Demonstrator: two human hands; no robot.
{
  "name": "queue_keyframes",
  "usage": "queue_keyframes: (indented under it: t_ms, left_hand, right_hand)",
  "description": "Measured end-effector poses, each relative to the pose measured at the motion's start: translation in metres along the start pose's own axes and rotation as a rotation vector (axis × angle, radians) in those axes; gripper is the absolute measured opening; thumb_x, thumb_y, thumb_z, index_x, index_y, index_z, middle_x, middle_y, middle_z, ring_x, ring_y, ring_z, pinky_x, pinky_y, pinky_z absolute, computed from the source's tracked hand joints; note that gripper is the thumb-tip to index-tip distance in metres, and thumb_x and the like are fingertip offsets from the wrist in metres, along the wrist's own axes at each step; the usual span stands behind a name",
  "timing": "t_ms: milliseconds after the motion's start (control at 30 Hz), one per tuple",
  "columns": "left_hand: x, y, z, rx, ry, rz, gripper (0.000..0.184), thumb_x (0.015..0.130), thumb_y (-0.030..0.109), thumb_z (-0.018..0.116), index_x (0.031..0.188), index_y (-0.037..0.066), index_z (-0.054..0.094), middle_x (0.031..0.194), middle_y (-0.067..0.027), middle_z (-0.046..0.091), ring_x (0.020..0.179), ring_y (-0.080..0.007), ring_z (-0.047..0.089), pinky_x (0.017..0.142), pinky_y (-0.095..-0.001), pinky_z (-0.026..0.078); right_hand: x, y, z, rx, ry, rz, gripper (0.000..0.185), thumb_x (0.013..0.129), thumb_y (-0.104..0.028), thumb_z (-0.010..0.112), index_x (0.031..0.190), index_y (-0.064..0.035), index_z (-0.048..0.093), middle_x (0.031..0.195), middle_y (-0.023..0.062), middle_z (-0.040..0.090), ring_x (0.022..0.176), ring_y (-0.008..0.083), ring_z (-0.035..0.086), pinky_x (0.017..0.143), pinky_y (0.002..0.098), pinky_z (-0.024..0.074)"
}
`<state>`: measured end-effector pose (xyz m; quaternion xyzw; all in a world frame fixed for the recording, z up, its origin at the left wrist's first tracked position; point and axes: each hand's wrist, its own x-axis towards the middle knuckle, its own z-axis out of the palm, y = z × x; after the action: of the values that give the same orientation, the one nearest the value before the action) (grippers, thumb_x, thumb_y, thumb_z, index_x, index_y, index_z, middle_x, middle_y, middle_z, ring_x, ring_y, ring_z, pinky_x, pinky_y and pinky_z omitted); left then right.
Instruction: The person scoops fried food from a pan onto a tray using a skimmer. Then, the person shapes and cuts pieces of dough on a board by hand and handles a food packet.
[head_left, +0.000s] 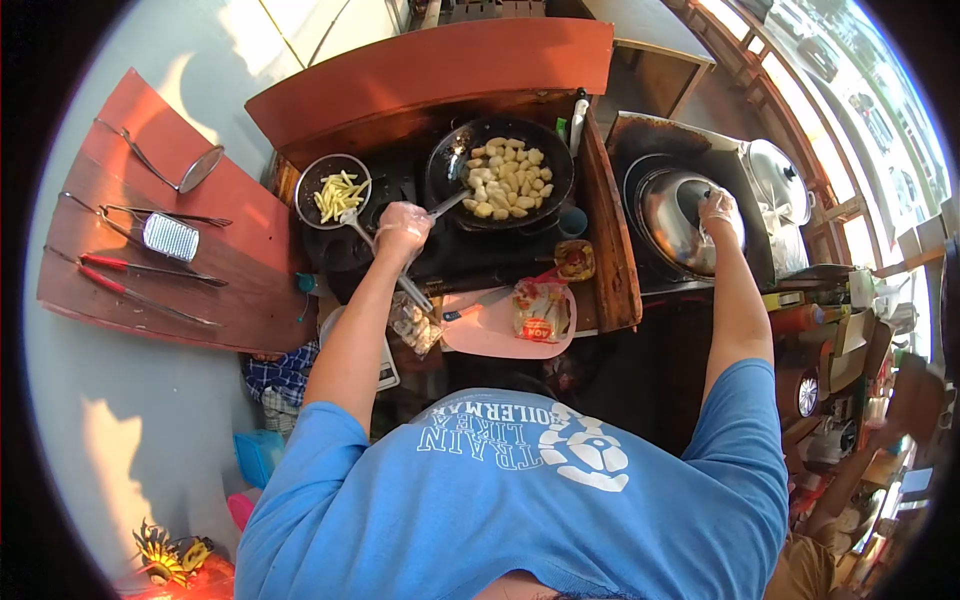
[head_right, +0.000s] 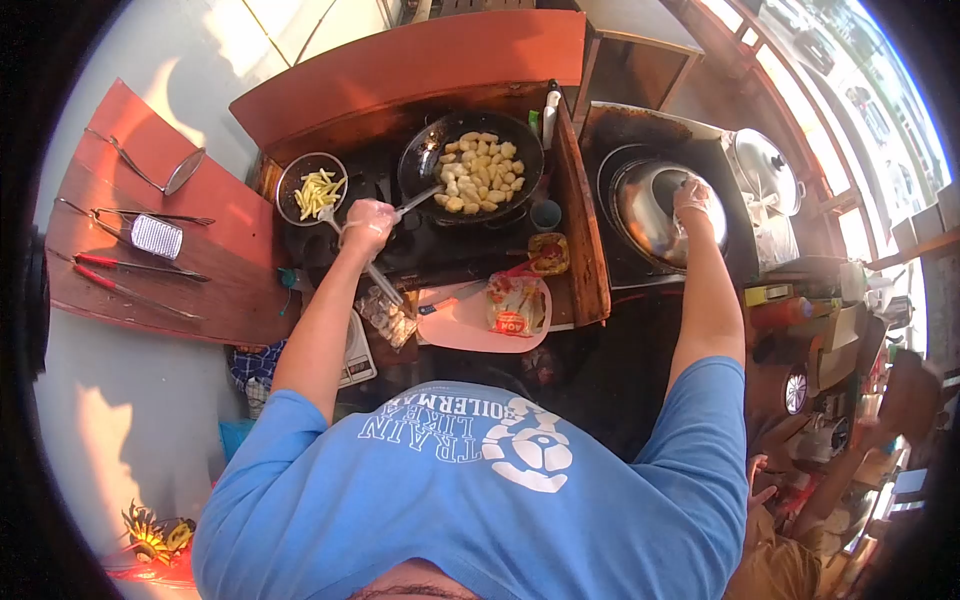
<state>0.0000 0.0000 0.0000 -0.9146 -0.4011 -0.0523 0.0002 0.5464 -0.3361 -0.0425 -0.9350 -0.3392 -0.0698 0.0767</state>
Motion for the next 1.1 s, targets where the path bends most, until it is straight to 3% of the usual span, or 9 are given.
queue_keyframes:
  t_ms: [67,167,233,300,367,533,767,1033,1100]
  left_hand:
    - [-0.013,0.017,-0.006,-0.828,-0.226,-0.457,0.053,0.091,0.054,0.055,0.094,0.004,0.074,0.088,-0.0207,0.071,0.086,-0.0302,0.07,0.076,-0.0386,0.051]
    - [-0.059,-0.013,-0.003,-0.973,0.057,-0.415,0.055,0.092,0.053,0.055,0.094,0.001,0.073,0.085,-0.022,0.07,0.085,-0.0343,0.069,0.075,-0.0403,0.05]
    - [-0.093,-0.041,-0.006,-0.604,0.488,-0.289,0.047,0.09,0.047,0.061,0.094,0.002,0.072,0.087,-0.0228,0.07,0.084,-0.0374,0.067,0.076,-0.0432,0.051]
    - [-0.138,-0.05,-0.006,-0.575,0.506,-0.453,0.044,0.088,0.044,0.065,0.091,0.001,0.071,0.087,-0.0225,0.069,0.081,-0.0355,0.067,0.076,-0.0422,0.051]
    - [-0.176,-0.054,0.033,-0.703,0.396,-0.641,0.039,0.084,0.041,0.072,0.088,0.002,0.069,0.084,-0.0167,0.069,0.076,-0.0315,0.067,0.074,-0.0419,0.051]
    - [-0.176,-0.025,0.096,-2.025,-0.189,-1.212,0.034,0.083,0.034,0.077,0.096,0.007,0.06,0.077,-0.0059,0.061,0.065,-0.0213,0.061,0.062,-0.0336,0.052]
    - [-0.146,-0.011,0.073,-2.062,0.308,-0.967,0.023,0.092,0.024,0.068,0.087,0.01,0.05,0.069,-0.0025,0.051,0.047,-0.0101,0.046,0.038,-0.0243,0.037]
    - [-0.175,-0.074,0.026,-2.104,0.074,-0.842,0.027,0.095,0.033,0.063,0.101,0.007,0.056,0.067,-0.0005,0.049,0.043,-0.0063,0.037,0.035,-0.0221,0.027]
    - [-0.18,-0.071,0.023,-2.065,0.09,-0.924,0.03,0.095,0.035,0.062,0.102,0.007,0.056,0.069,-0.0018,0.05,0.043,-0.0071,0.036,0.036,-0.0224,0.029]
  right_hand:
    - [-0.023,0.004,-0.01,0.001,0.1,-0.038,0.045,0.089,-0.035,0.056,0.121,-0.0032,0.057,0.12,0.0259,0.059,0.114,0.0412,0.055,0.097,0.0487,0.0447]
    - [-0.034,0.022,0.033,-0.115,-0.021,-0.005,0.047,0.091,-0.034,0.047,0.128,-0.0063,0.056,0.131,0.0255,0.054,0.123,0.0402,0.05,0.103,0.0487,0.0402]
    - [-0.05,0.003,0.007,-0.071,0.041,-0.087,0.042,0.088,-0.029,0.05,0.122,-0.0053,0.061,0.11,0.0231,0.066,0.106,0.0396,0.062,0.095,0.0464,0.0472]
    - [-0.055,0.002,0.004,-0.073,0.091,-0.124,0.041,0.088,-0.028,0.052,0.12,-0.005,0.062,0.108,0.0241,0.066,0.103,0.0408,0.063,0.093,0.0472,0.0481]
    - [-0.058,0.0,-0.002,-0.073,0.093,-0.13,0.039,0.088,-0.028,0.053,0.117,-0.0047,0.063,0.108,0.0242,0.066,0.103,0.0405,0.063,0.093,0.0473,0.0482]
    - [-0.047,0.014,0.011,-0.09,0.209,-0.282,0.034,0.085,-0.029,0.06,0.106,-0.0016,0.064,0.101,0.0227,0.066,0.095,0.0398,0.063,0.087,0.0501,0.049]
    - [-0.032,-0.001,-0.015,-0.161,0.032,-0.288,0.031,0.081,-0.03,0.06,0.087,0.0001,0.067,0.091,0.0233,0.066,0.088,0.041,0.064,0.081,0.0504,0.0506]
    - [0.009,0.047,0.024,-0.115,0.09,-0.476,0.028,0.074,-0.024,0.062,0.09,-0.0018,0.068,0.097,0.0202,0.066,0.098,0.0382,0.062,0.089,0.0466,0.0487]
    - [0.006,0.024,-0.006,-0.194,-0.158,-0.369,0.03,0.073,-0.026,0.062,0.091,-0.0031,0.07,0.1,0.0208,0.067,0.1,0.0378,0.062,0.092,0.0455,0.0485]
